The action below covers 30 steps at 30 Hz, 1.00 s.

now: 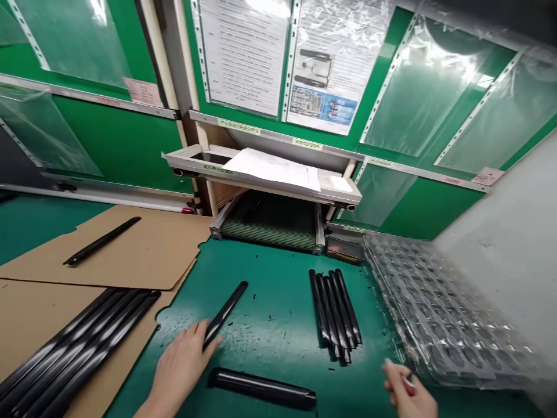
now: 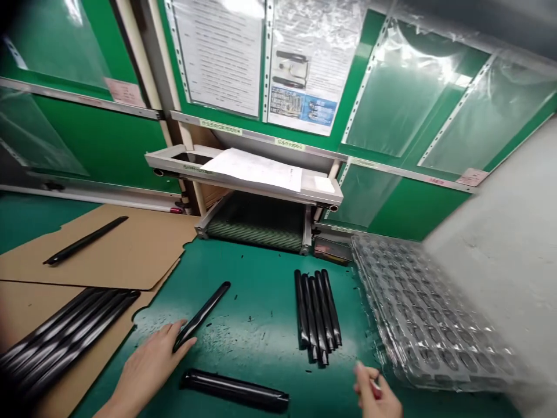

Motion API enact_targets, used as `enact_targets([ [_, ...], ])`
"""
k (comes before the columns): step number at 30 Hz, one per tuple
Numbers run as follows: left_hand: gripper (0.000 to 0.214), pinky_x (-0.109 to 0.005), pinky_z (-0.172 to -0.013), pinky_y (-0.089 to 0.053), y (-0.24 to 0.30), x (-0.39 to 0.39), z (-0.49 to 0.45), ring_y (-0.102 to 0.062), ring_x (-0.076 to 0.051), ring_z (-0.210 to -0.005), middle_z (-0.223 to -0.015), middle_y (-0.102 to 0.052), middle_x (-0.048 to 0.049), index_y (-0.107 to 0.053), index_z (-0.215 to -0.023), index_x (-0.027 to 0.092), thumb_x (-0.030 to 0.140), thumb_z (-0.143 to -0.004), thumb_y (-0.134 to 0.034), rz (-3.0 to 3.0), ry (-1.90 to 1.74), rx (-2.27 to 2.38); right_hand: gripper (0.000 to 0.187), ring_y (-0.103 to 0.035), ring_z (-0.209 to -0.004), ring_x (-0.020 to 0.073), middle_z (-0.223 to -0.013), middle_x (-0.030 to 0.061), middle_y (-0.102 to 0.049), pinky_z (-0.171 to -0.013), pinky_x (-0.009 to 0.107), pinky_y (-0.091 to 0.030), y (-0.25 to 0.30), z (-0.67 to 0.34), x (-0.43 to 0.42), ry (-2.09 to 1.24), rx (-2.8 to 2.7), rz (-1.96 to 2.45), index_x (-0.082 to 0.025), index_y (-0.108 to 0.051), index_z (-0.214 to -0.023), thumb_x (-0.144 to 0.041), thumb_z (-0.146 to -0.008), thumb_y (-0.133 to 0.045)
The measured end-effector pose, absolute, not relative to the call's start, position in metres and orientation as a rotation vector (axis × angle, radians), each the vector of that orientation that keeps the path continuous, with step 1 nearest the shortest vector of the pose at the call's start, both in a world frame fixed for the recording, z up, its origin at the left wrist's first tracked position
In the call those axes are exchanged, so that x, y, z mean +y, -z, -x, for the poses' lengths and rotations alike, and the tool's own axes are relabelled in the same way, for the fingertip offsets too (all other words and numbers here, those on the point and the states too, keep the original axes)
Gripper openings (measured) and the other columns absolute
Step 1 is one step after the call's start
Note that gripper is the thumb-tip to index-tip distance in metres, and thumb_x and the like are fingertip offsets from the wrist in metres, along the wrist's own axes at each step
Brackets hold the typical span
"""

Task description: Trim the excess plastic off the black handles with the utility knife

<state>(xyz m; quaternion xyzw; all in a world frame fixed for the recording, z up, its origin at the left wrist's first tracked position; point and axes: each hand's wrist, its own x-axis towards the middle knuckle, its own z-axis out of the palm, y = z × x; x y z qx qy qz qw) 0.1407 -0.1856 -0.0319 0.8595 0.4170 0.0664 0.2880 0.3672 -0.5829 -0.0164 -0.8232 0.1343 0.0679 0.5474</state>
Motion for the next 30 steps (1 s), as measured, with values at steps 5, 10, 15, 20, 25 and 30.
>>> enact_targets([
  [5,0.038,-0.037,-0.053,-0.042,0.035,-0.149,-0.147,-0.062,-0.032,-0.066,-0.082,-0.068,-0.0151,-0.061,-0.087,0.02,0.055,-0.073,-0.056,-2.026,-0.162,1.044,0.057,-0.036,-0.044,0.0098,-0.053,-0.002,-0.051,-0.042,0.023,-0.031,0.009,-0.296,-0.437,-0.443,-0.187,1.756,-0.019,-0.061,-0.064,-0.075,-0.075,-0.067],
  [10,0.047,-0.03,-0.057,-0.047,0.003,-0.156,-0.17,-0.056,-0.018,-0.059,-0.069,-0.055,-0.0008,-0.053,-0.077,0.023,0.07,-0.079,-0.054,-1.469,-0.18,0.92,0.052,-0.049,-0.052,0.0133,-0.079,0.0028,-0.066,-0.045,0.024,-0.041,-0.012,-0.248,-0.363,-0.476,-0.845,1.853,-0.024,-0.069,-0.122,-0.06,-0.086,-0.067],
  [15,0.05,-0.027,-0.058,-0.048,-0.035,-0.185,-0.192,-0.056,-0.014,-0.06,-0.072,-0.055,-0.0004,-0.057,-0.089,0.019,0.066,-0.076,-0.065,-1.076,-0.236,0.911,0.048,-0.06,-0.061,0.0176,-0.085,0.0044,-0.066,-0.049,0.025,-0.044,-0.027,-0.238,-0.322,0.116,-1.515,1.871,-0.027,-0.049,-0.144,-0.038,-0.098,-0.052],
  [20,0.05,-0.03,-0.05,-0.048,-0.049,-0.191,-0.183,-0.058,-0.018,-0.058,-0.071,-0.059,-0.004,-0.061,-0.086,0.018,0.068,-0.082,-0.059,-1.047,-0.21,0.817,0.034,-0.061,-0.06,0.0179,-0.076,0.0044,-0.067,-0.05,0.026,-0.046,-0.054,-0.266,-0.311,0.283,-1.46,1.717,-0.018,-0.06,-0.13,-0.026,-0.099,-0.048],
  [25,0.047,-0.033,-0.082,-0.058,-0.046,-0.18,-0.161,-0.063,-0.03,-0.116,-0.127,-0.067,-0.0071,-0.064,-0.125,0.031,0.058,-0.086,-0.061,-1.985,-0.579,0.669,0.036,-0.053,-0.047,0.0108,-0.073,0.0008,-0.062,-0.044,0.023,-0.042,-0.08,-0.285,-0.314,-0.378,-0.837,1.507,-0.021,-0.074,-0.107,-0.05,-0.085,-0.073],
  [30,0.049,-0.021,-0.077,-0.056,-0.057,-0.182,-0.165,-0.071,-0.02,-0.102,-0.119,-0.072,0.0008,-0.049,-0.143,0.046,0.032,-0.096,-0.058,-2.257,-0.698,0.211,0.046,-0.047,-0.041,0.0053,-0.065,-0.0024,-0.057,-0.042,0.018,-0.036,-0.085,-0.299,-0.322,-0.824,-0.688,1.257,-0.016,-0.073,-0.105,-0.057,-0.084,-0.073],
])
